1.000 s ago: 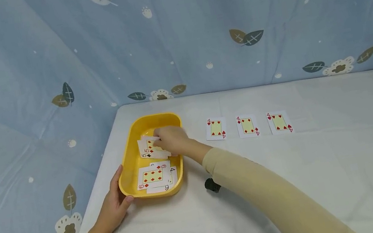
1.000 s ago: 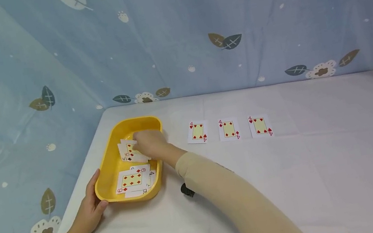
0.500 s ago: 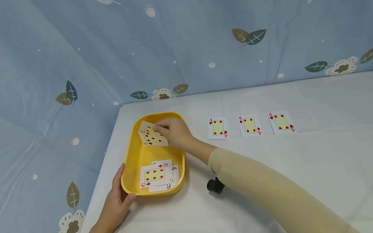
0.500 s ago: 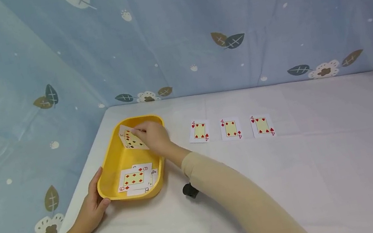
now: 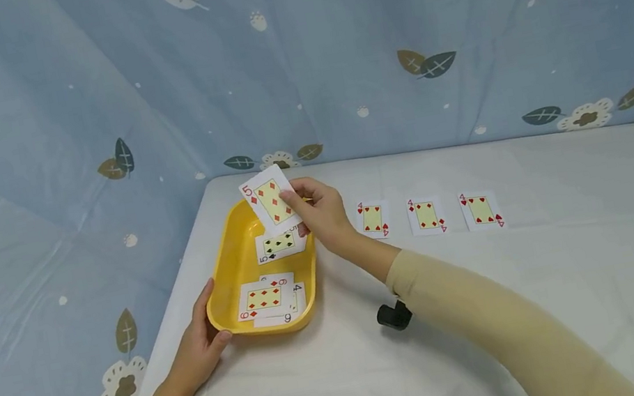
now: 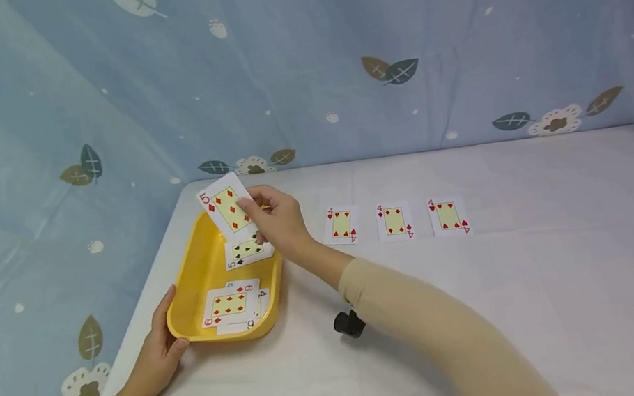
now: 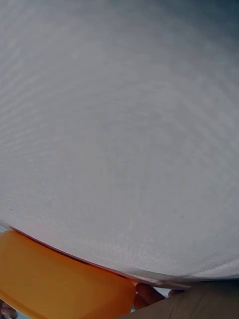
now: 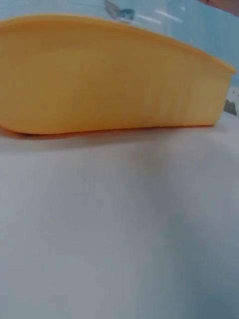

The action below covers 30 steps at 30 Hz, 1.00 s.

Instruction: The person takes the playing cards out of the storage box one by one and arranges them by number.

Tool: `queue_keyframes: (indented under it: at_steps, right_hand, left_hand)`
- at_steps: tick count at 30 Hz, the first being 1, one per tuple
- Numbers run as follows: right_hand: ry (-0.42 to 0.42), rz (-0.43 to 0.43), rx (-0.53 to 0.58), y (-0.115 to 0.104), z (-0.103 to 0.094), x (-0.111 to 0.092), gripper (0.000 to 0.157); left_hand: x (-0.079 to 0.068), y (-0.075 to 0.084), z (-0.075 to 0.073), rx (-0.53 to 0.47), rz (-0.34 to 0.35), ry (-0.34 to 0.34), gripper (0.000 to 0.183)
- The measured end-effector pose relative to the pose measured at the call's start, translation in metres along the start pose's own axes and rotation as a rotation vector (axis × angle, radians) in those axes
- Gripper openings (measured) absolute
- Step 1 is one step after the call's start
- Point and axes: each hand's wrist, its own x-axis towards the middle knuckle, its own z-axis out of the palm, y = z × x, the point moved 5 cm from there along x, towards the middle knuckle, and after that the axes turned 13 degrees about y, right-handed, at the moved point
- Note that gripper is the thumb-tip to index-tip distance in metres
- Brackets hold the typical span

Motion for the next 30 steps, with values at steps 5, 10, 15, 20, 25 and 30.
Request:
queue_keyframes:
  at_steps: [5,10,15,20,25,30]
  right_hand:
    - [-0.077,-0.039,0.036,-0.011,-0.007,-0.014,0.039]
    - [-0.102,-0.061,0.036,-0.018,-0.019,-0.029,0.055]
    - [-0.118,0.015,0.02,-0.022,-0.035,-0.044,0.056]
    - [-0.111,0.08,-0.053,-0.023,-0.053,-0.06,0.054]
    - [-0.109,0.081,-0.098,-0.028,-0.074,-0.076,0.05]
    - [-0.111,0.108,-0.085,-0.03,-0.09,-0.088,0.049]
  left_hand:
    - [0.0,0.001,-0.001,-0.007,-0.002,-0.002,0.079]
    - [0.0,0.002,0.0,-0.013,0.015,0.003,0.079]
    - [0.0,0.002,-0.001,-0.012,0.022,0.003,0.078]
    - [-0.001,-0.001,-0.002,-0.005,0.014,0.006,0.079]
    - [0.0,-0.001,0.0,-0.01,0.019,0.003,0.079]
    - [0.001,0.001,0.0,-0.014,0.024,0.004,0.079]
